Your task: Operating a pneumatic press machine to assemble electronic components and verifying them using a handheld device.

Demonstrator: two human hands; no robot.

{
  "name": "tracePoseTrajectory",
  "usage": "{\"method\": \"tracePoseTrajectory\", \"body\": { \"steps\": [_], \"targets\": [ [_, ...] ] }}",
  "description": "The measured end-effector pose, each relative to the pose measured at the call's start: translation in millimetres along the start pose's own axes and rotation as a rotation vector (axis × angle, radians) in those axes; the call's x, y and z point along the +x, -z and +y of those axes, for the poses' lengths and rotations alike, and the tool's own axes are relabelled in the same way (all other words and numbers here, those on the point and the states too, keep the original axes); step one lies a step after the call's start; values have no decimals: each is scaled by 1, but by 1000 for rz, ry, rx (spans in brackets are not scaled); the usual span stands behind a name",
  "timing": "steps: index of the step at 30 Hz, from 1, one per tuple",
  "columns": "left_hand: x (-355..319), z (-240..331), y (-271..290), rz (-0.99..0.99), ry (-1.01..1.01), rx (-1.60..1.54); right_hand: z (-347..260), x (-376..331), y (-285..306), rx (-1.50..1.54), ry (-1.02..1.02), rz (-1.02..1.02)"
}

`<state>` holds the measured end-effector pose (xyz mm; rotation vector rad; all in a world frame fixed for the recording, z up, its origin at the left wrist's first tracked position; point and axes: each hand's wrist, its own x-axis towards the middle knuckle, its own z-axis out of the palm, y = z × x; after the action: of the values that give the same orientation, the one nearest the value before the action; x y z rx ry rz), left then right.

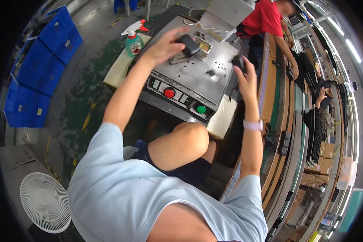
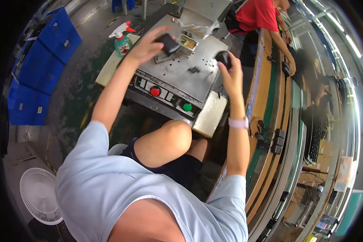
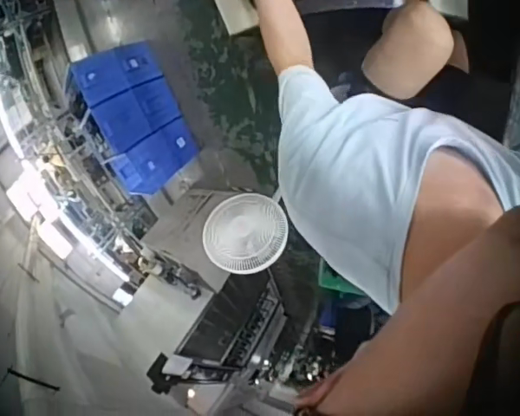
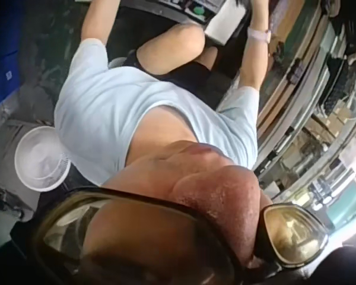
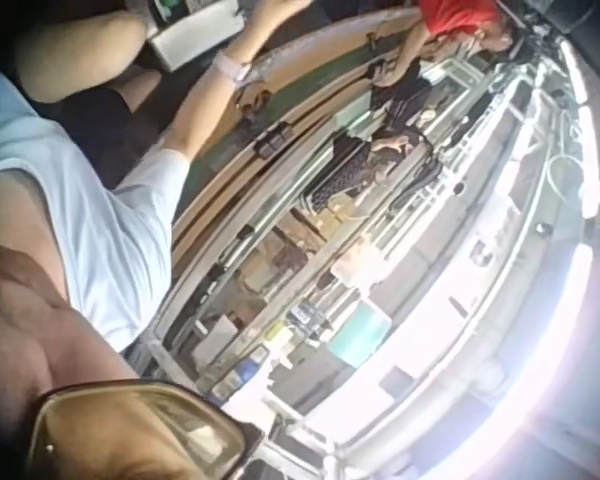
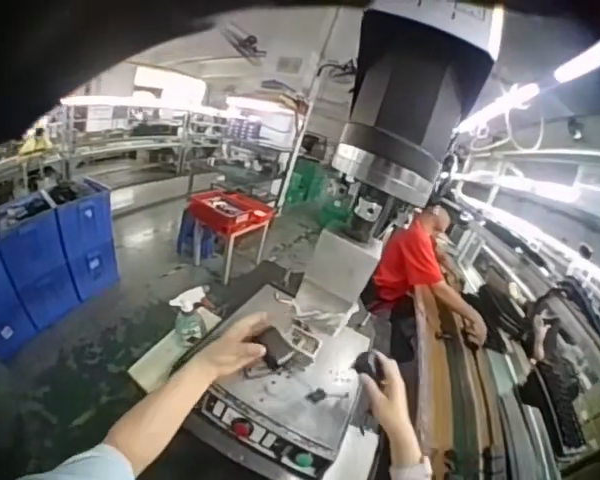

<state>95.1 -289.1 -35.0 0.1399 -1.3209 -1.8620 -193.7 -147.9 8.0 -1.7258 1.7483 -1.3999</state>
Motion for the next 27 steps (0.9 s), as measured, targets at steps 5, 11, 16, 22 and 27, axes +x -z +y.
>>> {"method": "tracePoseTrajectory", "body": {
  "steps": [5,11,16,22,27],
  "targets": [
    [-138,11,-56,284,-116,-698,26,61,-96,-305,366,-97],
    [-199,-8,-56,618,37,-162,12,73,-115,-757,530,-334],
    [-176,-23,-13,653,-22,779,-25,5,-58,-961,242,-651],
    [-167,-12,-32,489,74,898,-32,-101,-32,-976,327,-588],
    [-90,18,-126,133,-222,872,-75,-95,-52,262,134,-539]
  ]
}}
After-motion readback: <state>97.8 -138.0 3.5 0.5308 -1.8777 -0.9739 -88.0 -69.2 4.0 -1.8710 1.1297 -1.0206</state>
